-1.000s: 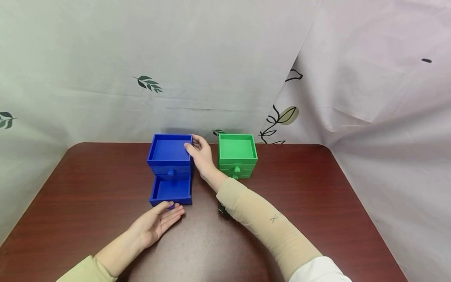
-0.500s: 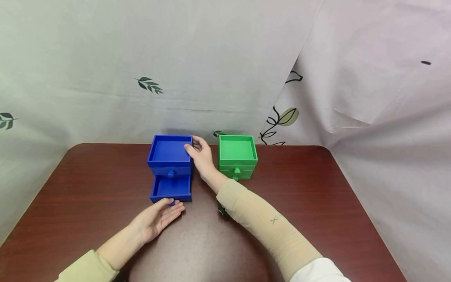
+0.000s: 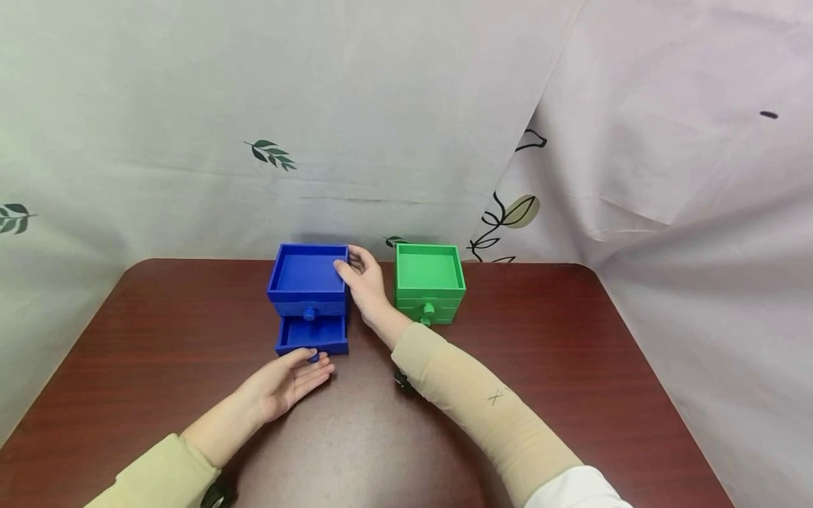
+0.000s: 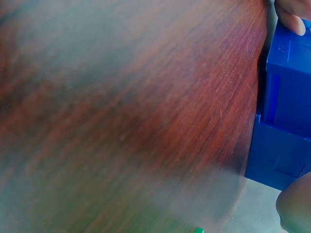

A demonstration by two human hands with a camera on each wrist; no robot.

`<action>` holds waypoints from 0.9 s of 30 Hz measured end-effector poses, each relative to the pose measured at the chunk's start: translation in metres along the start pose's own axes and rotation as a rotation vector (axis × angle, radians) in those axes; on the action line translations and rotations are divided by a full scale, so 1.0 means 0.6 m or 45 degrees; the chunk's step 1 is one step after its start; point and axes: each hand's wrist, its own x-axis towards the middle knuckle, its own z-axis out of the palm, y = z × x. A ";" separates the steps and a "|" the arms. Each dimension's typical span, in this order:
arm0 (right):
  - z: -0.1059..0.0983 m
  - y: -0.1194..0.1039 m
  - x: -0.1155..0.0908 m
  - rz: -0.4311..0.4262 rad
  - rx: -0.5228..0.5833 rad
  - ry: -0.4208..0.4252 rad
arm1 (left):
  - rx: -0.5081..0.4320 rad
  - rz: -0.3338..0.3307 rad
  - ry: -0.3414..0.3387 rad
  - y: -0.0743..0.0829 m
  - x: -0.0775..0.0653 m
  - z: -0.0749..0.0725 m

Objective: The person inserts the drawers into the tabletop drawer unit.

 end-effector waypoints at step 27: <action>-0.001 0.000 0.002 0.006 -0.001 -0.004 | -0.153 0.007 -0.055 0.039 0.030 0.000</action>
